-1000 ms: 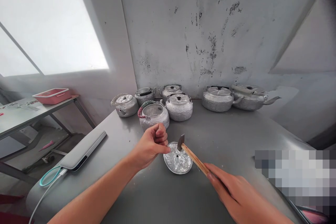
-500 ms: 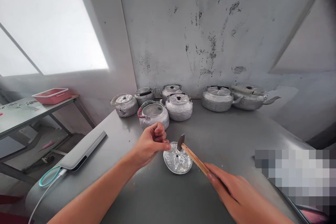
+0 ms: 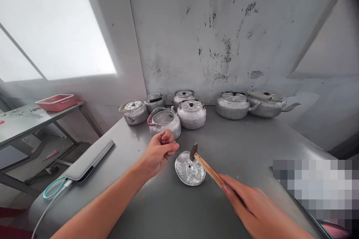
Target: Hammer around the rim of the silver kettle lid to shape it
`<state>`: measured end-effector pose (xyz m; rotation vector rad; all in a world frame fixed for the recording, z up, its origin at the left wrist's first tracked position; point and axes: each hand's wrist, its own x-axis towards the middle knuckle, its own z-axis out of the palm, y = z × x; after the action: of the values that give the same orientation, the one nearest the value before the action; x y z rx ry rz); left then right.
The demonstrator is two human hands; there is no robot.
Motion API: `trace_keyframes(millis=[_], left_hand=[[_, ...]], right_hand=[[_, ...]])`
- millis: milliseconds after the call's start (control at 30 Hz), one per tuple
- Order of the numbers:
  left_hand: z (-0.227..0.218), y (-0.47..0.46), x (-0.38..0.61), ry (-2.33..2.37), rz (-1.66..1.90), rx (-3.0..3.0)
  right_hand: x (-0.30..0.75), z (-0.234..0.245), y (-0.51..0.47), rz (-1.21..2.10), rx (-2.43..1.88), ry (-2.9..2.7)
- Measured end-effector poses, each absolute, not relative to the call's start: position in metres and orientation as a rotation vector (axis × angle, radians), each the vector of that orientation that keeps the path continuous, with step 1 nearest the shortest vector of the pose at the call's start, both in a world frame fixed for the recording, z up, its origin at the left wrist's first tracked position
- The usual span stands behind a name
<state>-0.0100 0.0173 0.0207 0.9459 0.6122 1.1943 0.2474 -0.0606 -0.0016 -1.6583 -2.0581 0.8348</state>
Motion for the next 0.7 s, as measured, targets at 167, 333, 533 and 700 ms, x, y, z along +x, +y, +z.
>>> trace_keyframes(millis=[167,333,533,700], left_hand=[[0.0207,0.0165,-0.0118,0.618,1.193,0.980],[0.0195,0.0148,-0.0111,0.600,1.188,1.006],[0.0215,0.0141,-0.0082,0.576,1.182,1.007],[0.0231,0.0120,-0.0071,0.645,1.178,1.013]], right_hand=[[0.2476,-0.0004,-0.0610,0.889,-1.618,-2.069],[0.2478,0.0010,-0.0608,0.927,-1.594,-2.061],[0.2484,-0.0021,-0.0599,0.903,-1.599,-2.058],[0.2488,-0.0040,-0.0590,0.915,-1.576,-2.071]])
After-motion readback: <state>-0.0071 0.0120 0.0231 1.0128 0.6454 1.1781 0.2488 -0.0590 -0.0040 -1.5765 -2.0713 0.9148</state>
